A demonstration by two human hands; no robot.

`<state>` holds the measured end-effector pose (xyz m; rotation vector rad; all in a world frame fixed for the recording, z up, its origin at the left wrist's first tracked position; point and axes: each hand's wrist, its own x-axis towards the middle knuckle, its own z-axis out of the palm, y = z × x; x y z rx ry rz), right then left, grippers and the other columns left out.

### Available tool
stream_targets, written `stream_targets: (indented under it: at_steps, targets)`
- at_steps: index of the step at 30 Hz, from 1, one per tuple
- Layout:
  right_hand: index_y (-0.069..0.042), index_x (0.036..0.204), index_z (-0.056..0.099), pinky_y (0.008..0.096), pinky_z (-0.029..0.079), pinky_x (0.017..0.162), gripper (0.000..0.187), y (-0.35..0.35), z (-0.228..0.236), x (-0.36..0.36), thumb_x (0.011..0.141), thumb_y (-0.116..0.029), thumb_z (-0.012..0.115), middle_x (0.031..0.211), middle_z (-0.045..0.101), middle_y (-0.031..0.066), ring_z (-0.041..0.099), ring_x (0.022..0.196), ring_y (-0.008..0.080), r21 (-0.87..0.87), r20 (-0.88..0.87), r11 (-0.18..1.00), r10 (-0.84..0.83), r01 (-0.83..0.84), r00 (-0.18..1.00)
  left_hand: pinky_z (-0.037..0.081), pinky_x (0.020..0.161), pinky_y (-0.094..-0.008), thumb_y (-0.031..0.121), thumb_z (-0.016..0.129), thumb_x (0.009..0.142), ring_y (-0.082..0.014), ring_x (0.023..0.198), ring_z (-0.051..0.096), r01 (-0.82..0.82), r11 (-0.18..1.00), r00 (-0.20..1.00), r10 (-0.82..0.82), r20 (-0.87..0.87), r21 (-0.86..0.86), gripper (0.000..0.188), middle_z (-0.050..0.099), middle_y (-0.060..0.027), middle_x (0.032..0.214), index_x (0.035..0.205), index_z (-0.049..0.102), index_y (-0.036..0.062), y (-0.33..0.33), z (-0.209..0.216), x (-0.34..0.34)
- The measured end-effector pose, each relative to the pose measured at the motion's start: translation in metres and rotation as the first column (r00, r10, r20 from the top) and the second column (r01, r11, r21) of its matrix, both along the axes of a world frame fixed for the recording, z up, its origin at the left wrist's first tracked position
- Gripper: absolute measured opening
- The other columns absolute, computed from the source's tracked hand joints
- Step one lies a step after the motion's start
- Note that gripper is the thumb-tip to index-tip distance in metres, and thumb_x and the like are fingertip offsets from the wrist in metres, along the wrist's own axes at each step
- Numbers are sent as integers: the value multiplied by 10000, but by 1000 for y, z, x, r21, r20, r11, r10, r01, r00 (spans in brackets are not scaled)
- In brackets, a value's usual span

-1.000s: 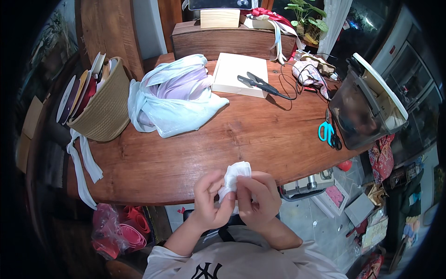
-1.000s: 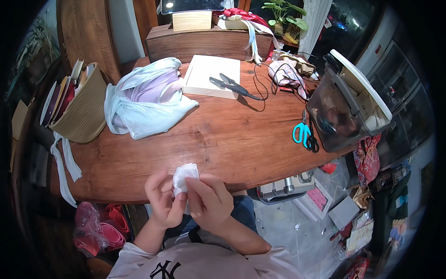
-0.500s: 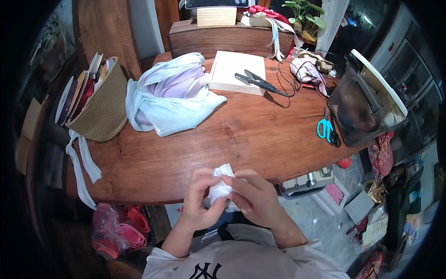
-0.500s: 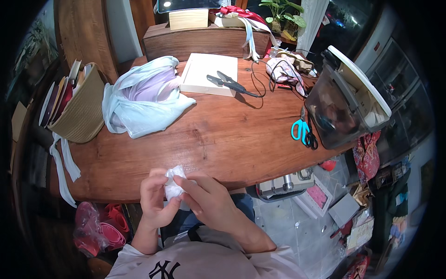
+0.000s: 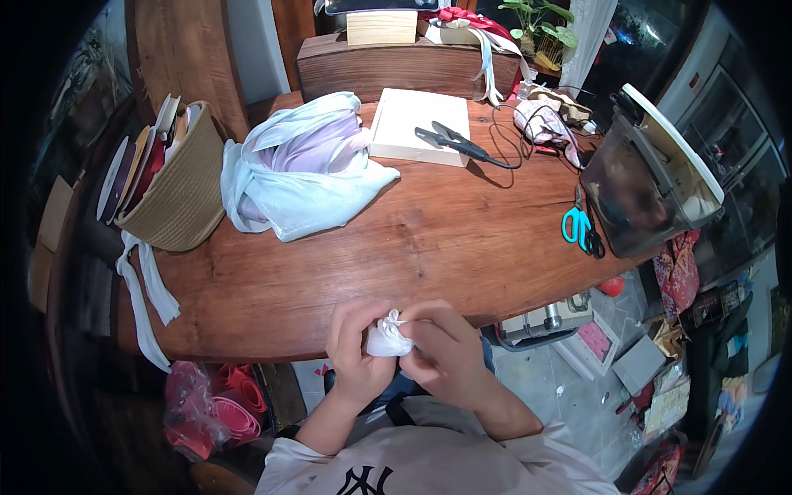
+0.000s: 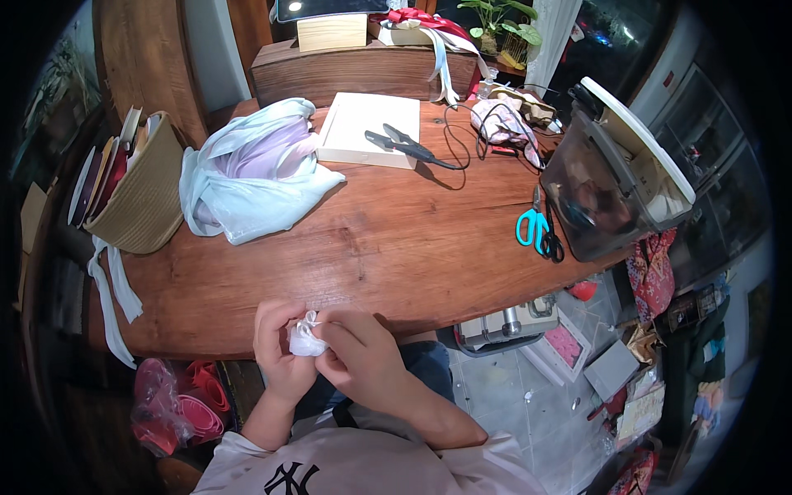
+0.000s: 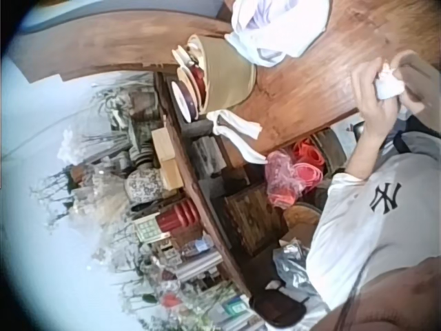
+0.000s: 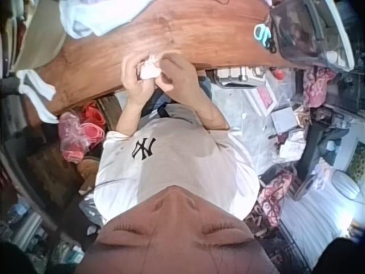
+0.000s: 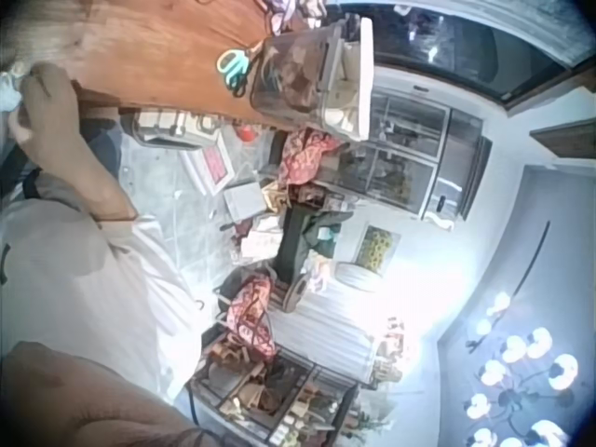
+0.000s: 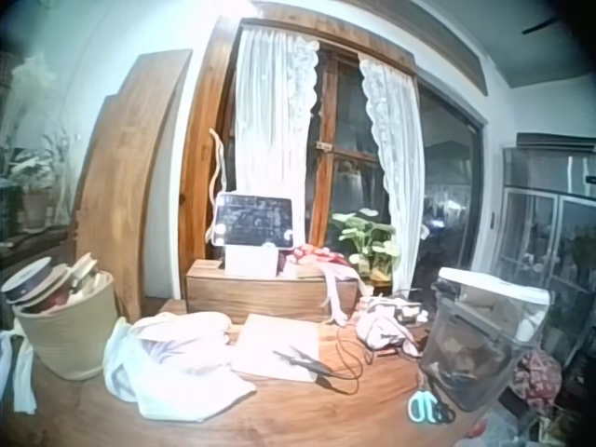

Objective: The person flattens a strip of fabric ribbon on the table, seals sections using a handheld heat tool, and folds and shapes the fabric into a bow by hand.

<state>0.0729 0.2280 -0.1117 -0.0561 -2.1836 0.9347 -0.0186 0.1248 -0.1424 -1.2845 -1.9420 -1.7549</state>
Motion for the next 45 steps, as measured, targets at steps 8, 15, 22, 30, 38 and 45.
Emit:
stream_targets:
  at_steps: [8,15,22,30,38,45]
  targets:
    - [12,953,613,257,457,684,259,13,-10,4,703,77,613,908,613,83,582,796,145,-600,54,786,221,-145,974,452,725,-274,-101,668,694,-197,829,564,225,943,889,-302,345,245,351,545,-124,948,994,526,13,7,-15,-2]
    - [20,922,634,239,443,693,175,25,-5,-4,762,65,581,919,588,64,572,791,129,-557,119,820,235,-131,965,442,758,-297,-108,649,667,-209,846,557,268,951,917,-300,263,151,389,580,-104,945,1023,548,10,4,-3,-18]
    - [35,863,621,224,373,644,153,50,1,-14,725,49,556,927,495,73,473,807,125,-618,100,680,565,-394,819,461,702,-325,-59,662,618,-249,846,576,227,971,973,-230,-30,-79,379,623,-95,911,984,633,34,9,24,-32]
    - [41,864,637,234,373,717,190,54,1,-23,707,63,533,934,489,51,459,849,118,-767,117,544,638,-339,761,454,734,-304,-66,651,613,-221,823,576,370,922,921,-380,-86,-117,361,615,-115,913,968,624,-6,7,19,-49]
    - [-35,1031,487,207,451,605,238,44,-1,-29,801,-22,548,897,530,27,530,719,72,-958,-66,179,623,-224,780,436,793,-293,-59,622,619,-198,892,571,483,870,675,-440,592,96,397,594,-103,966,1013,614,-20,1,26,-49]
    - [-53,1095,428,203,447,588,339,54,-7,-37,820,-99,621,945,562,50,540,730,65,-946,-71,140,790,-292,609,432,804,-327,77,724,653,-231,931,537,513,838,847,-529,-50,-186,220,555,-109,1020,868,695,45,-6,28,-70]
